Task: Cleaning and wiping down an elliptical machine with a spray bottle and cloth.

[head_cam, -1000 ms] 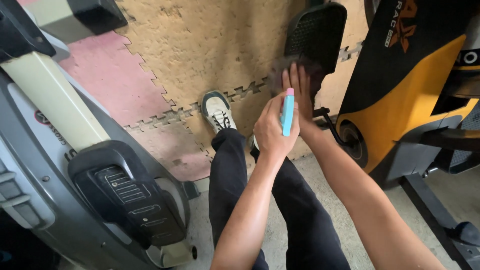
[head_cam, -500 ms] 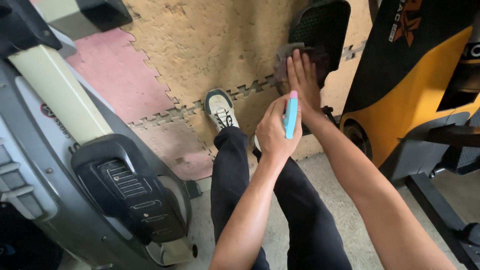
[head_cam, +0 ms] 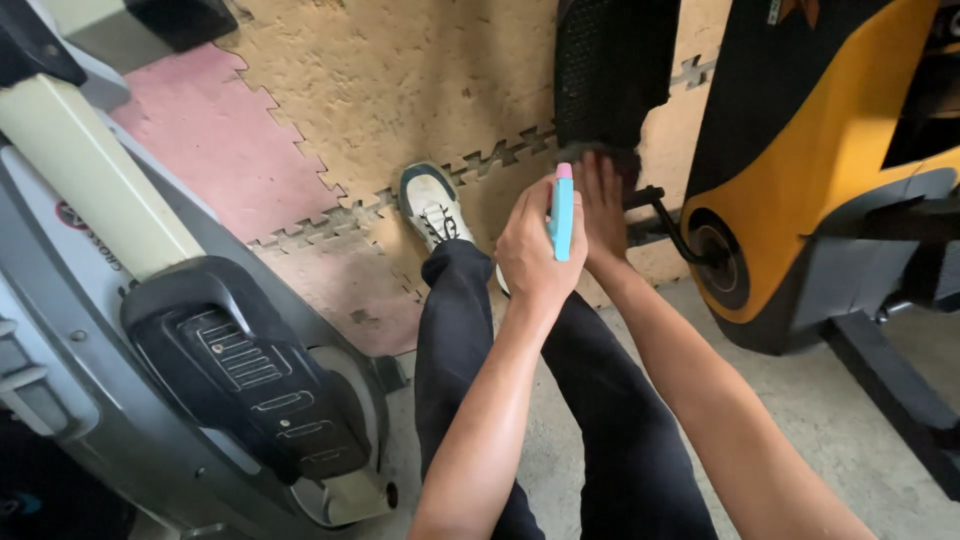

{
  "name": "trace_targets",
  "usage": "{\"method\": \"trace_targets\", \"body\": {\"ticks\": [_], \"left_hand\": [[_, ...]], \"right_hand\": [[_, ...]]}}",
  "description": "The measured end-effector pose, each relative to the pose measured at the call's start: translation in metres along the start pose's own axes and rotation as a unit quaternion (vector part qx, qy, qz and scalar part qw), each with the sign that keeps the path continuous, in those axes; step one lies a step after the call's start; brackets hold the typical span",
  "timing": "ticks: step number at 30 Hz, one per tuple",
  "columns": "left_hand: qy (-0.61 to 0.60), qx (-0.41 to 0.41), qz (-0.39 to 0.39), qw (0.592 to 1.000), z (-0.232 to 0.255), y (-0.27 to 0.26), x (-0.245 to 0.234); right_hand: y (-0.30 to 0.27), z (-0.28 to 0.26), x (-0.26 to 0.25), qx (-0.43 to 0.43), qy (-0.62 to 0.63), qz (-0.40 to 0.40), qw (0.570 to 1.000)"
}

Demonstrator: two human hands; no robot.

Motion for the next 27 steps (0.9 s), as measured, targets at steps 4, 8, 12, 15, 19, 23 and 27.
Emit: {"method": "trace_targets", "body": {"ticks": [4,8,12,15,19,23,27], "left_hand": [[0.015,0.013,0.008,1.000,-0.005,-0.012,0.006],[0.014,-0.014,-0.031,0.999,-0.012,-0.022,0.019],[0.033,0.045,-0.022,0.998,-0.011,-0.029,0.026],[0.034,0.029,-0.035,0.998,-0.009,-0.031,0.026],[0.038,0.060,-0.017,0.997,-0.011,-0.035,0.031],[0.053,0.046,-0.059,0.996,-0.011,-0.043,0.041],[0.079,0.040,-0.061,0.994,-0.014,-0.049,0.048]], "right_hand": [[0.022,-0.001,-0.028,0.065,0.063,0.008,0.996],[0.095,0.033,-0.041,0.077,0.067,0.208,0.973],[0.081,0.050,-0.049,0.055,0.112,0.177,0.976],[0.013,0.039,-0.024,-0.009,0.095,0.141,0.985],[-0.026,0.038,0.018,-0.049,0.096,0.093,0.990],[0.021,0.036,-0.008,-0.036,0.022,0.155,0.987],[0.058,0.026,-0.040,-0.016,0.090,0.194,0.977]]}}
Point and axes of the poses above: each hand's wrist, its own y-axis towards the middle knuckle, its own x-axis out of the palm, z = x × y, the point moved 1 cm from there along y, towards the middle knuckle, and after that the axes turned 6 degrees about -z, right-handed, at the moved point
